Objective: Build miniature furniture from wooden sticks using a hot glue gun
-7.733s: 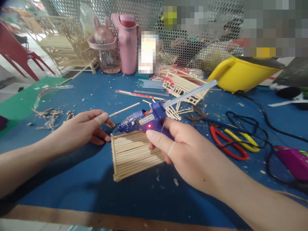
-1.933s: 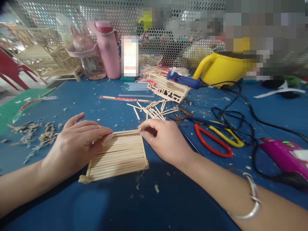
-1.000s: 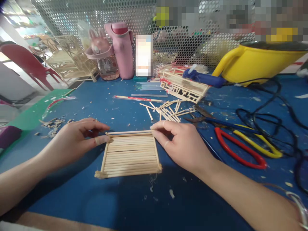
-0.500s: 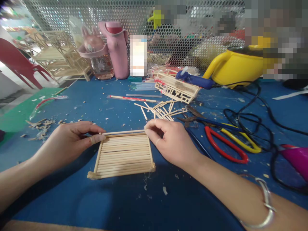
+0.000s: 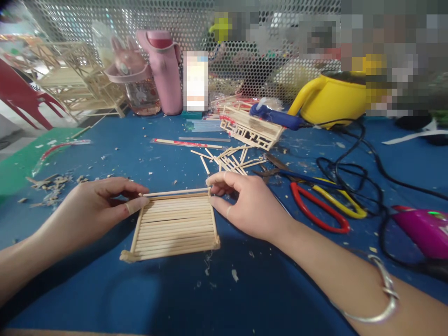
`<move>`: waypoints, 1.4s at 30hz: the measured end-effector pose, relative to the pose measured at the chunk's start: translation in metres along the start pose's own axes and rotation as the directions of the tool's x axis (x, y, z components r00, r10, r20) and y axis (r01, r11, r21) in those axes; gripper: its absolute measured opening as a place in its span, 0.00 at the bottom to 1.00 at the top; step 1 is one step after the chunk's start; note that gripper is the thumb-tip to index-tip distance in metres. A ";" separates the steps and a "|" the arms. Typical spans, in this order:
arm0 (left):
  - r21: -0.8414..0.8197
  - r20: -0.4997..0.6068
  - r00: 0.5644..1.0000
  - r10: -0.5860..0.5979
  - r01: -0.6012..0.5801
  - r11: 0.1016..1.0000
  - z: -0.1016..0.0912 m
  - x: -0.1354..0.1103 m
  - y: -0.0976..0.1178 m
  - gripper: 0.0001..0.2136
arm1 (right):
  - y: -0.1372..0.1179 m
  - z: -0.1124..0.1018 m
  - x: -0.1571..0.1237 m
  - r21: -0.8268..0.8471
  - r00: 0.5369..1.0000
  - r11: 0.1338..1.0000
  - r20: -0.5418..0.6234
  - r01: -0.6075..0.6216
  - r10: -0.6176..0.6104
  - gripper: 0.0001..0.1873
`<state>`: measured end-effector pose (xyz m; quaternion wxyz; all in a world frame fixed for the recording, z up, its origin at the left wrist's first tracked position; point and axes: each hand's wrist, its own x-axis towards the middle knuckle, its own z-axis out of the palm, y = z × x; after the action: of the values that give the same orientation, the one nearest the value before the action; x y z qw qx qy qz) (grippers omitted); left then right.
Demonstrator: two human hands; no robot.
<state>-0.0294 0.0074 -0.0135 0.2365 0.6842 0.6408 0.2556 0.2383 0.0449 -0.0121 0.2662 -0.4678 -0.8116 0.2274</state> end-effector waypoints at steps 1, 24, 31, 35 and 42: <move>-0.006 0.000 1.000 -0.002 0.002 1.000 0.000 0.000 0.000 0.11 | 0.000 0.000 0.000 0.000 1.000 1.000 -0.003 -0.001 0.001 0.13; -0.039 0.053 0.996 0.068 -0.066 0.997 -0.007 0.001 -0.003 0.12 | -0.003 0.007 0.001 -0.121 0.997 0.991 -0.047 0.050 -0.056 0.13; -0.100 0.058 0.995 0.080 -0.074 0.992 -0.006 0.002 0.001 0.16 | -0.002 0.008 0.001 -0.135 0.997 0.989 -0.048 0.058 -0.065 0.15; -0.127 0.017 0.998 0.067 -0.065 0.990 -0.004 0.002 0.001 0.17 | -0.003 0.007 0.001 -0.139 0.997 0.988 -0.046 0.061 -0.068 0.14; -0.234 0.020 0.999 0.042 -0.037 0.972 0.000 0.002 0.000 0.16 | -0.006 0.010 0.003 -0.168 0.992 0.981 -0.064 0.096 -0.108 0.13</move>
<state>-0.0295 0.0091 -0.0131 0.3179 0.6674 0.5897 0.3253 0.2269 0.0435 -0.0159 0.2673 -0.4539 -0.8402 0.1286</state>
